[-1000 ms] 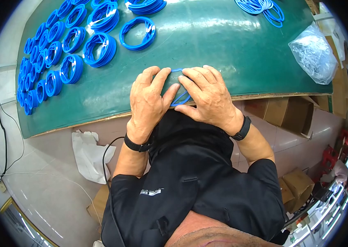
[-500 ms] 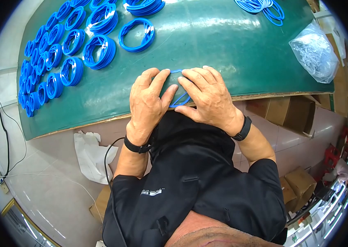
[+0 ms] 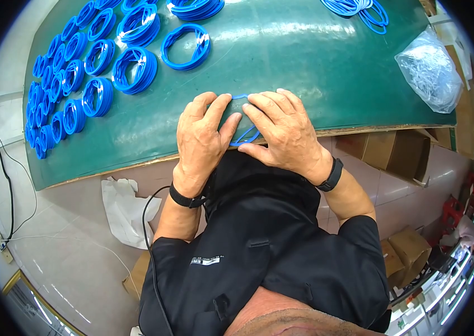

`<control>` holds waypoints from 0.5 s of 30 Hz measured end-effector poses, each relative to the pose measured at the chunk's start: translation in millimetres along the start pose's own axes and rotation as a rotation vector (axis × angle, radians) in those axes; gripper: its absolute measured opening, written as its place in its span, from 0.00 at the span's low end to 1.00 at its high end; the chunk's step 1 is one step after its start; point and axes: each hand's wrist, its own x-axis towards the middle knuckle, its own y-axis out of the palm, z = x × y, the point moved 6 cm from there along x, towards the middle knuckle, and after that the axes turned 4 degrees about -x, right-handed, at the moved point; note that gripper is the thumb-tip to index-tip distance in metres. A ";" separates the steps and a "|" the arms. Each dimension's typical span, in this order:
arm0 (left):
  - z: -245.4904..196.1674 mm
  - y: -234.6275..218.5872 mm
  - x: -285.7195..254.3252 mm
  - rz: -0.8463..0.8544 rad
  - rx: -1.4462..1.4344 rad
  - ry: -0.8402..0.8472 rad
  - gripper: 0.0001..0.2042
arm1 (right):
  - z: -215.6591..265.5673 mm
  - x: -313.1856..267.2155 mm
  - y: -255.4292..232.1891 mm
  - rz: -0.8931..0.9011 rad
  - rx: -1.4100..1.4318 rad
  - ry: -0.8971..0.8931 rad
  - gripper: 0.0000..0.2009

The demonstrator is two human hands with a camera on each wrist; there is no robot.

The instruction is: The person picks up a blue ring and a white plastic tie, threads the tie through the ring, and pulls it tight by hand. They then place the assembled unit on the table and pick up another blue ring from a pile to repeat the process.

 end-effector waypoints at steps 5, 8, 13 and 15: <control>0.0 0.8 -0.9 -0.001 -0.001 0.005 0.21 | -0.3 -0.6 -0.2 -0.007 -0.006 -0.003 0.37; -0.4 0.6 -1.1 -0.001 0.001 -0.007 0.21 | -0.2 -1.1 0.2 -0.010 -0.011 -0.001 0.37; -0.3 1.0 -2.3 -0.010 0.003 0.005 0.21 | 0.5 -1.5 -0.9 -0.009 -0.017 0.003 0.37; 0.1 1.4 -2.9 -0.016 0.008 0.005 0.21 | 0.1 -1.6 -0.7 -0.011 -0.016 0.004 0.37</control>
